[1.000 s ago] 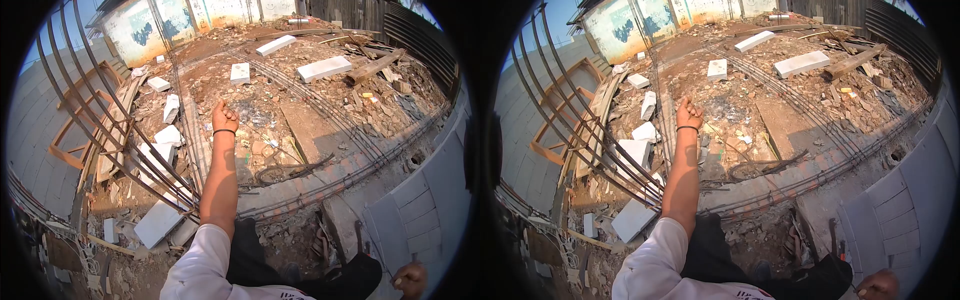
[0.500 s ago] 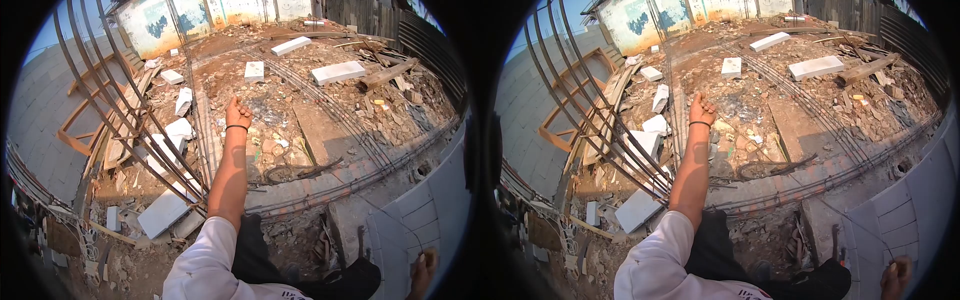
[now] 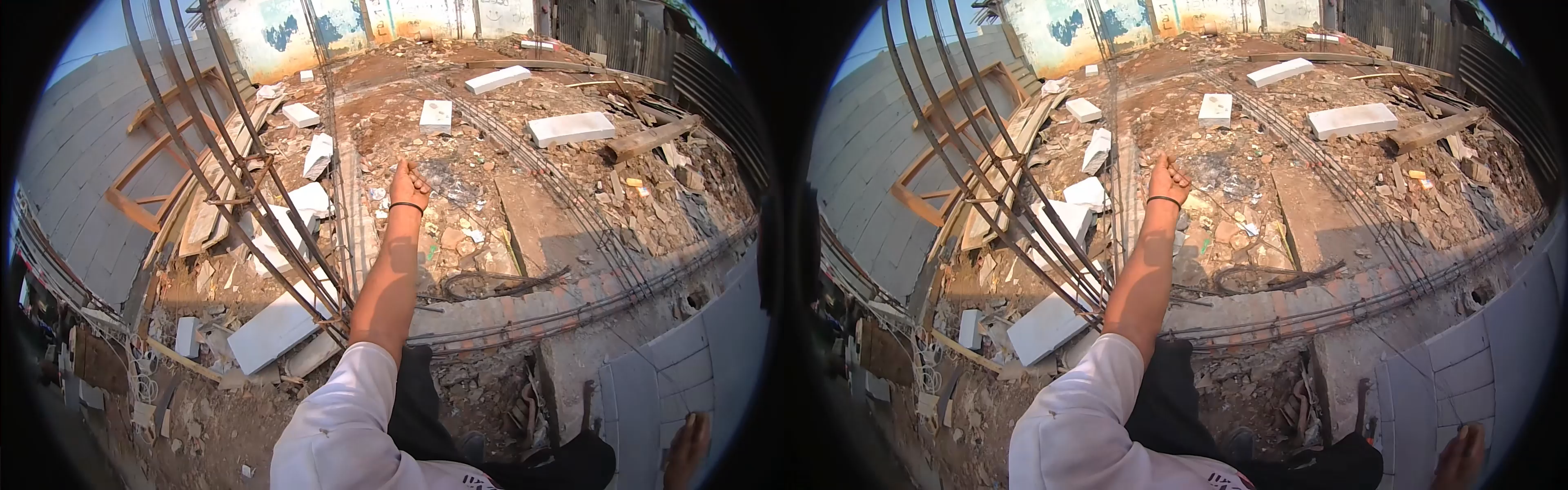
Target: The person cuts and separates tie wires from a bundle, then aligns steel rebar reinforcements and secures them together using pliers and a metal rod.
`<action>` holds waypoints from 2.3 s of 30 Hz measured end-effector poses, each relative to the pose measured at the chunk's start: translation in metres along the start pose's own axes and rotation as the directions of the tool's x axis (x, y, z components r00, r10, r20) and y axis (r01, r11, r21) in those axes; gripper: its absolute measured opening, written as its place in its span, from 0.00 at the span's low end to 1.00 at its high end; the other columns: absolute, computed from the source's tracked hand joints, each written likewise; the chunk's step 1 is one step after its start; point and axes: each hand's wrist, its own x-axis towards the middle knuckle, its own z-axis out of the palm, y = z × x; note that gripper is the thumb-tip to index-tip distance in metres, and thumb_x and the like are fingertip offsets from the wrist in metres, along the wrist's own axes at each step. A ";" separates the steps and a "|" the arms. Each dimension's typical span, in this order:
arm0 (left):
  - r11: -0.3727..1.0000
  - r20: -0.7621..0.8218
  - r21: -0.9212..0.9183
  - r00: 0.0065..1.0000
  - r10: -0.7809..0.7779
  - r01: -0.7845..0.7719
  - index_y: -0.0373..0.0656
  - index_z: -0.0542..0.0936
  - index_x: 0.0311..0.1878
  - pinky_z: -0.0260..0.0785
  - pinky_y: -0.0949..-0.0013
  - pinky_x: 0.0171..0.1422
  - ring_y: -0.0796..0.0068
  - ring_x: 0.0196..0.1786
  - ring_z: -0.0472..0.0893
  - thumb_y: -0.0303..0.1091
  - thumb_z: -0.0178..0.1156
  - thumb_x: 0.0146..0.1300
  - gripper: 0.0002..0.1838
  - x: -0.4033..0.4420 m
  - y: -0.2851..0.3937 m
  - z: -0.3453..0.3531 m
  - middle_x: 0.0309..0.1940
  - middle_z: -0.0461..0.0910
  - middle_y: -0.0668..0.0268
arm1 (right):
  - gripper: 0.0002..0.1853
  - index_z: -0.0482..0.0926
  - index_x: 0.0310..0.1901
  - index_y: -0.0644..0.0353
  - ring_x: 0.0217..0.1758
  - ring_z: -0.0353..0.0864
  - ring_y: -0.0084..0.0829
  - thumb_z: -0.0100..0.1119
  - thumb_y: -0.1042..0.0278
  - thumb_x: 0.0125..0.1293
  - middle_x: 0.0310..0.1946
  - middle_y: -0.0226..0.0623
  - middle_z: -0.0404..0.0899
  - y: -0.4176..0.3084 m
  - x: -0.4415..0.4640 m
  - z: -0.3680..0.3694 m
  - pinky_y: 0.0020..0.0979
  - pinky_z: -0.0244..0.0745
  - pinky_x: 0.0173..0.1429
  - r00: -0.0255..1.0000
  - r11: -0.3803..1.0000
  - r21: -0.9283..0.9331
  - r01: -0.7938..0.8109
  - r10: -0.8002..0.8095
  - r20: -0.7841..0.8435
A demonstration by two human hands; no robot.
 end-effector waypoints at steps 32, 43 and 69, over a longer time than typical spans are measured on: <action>1.000 -0.007 0.016 1.000 -0.013 0.013 0.47 0.72 0.35 0.52 0.70 0.21 0.78 0.16 0.58 0.58 0.51 0.74 0.23 0.016 0.017 -0.037 0.15 0.58 0.75 | 0.13 0.79 0.46 0.70 0.28 0.77 0.42 0.51 0.67 0.74 0.28 0.51 0.81 0.018 0.005 -0.003 0.42 0.73 0.36 0.968 0.726 -0.640 0.252 -0.188 0.167; 0.999 -0.103 -0.026 0.994 -0.046 0.043 0.52 0.68 0.27 0.52 0.70 0.21 0.77 0.17 0.60 0.55 0.55 0.74 0.22 0.016 0.012 -0.049 0.16 0.59 0.74 | 0.17 0.83 0.46 0.62 0.22 0.75 0.37 0.70 0.56 0.65 0.28 0.37 0.83 0.065 -0.013 -0.066 0.40 0.71 0.30 0.946 0.795 0.593 0.128 -0.277 0.168; 0.992 0.041 0.072 0.994 -0.102 0.099 0.47 0.70 0.35 0.59 0.71 0.29 0.77 0.26 0.63 0.47 0.50 0.78 0.16 0.015 0.003 -0.050 0.24 0.65 0.73 | 0.05 0.74 0.46 0.54 0.18 0.59 0.11 0.52 0.64 0.78 0.24 0.22 0.67 0.033 0.032 -0.018 0.18 0.53 0.18 0.913 0.816 0.459 0.351 -0.191 -0.360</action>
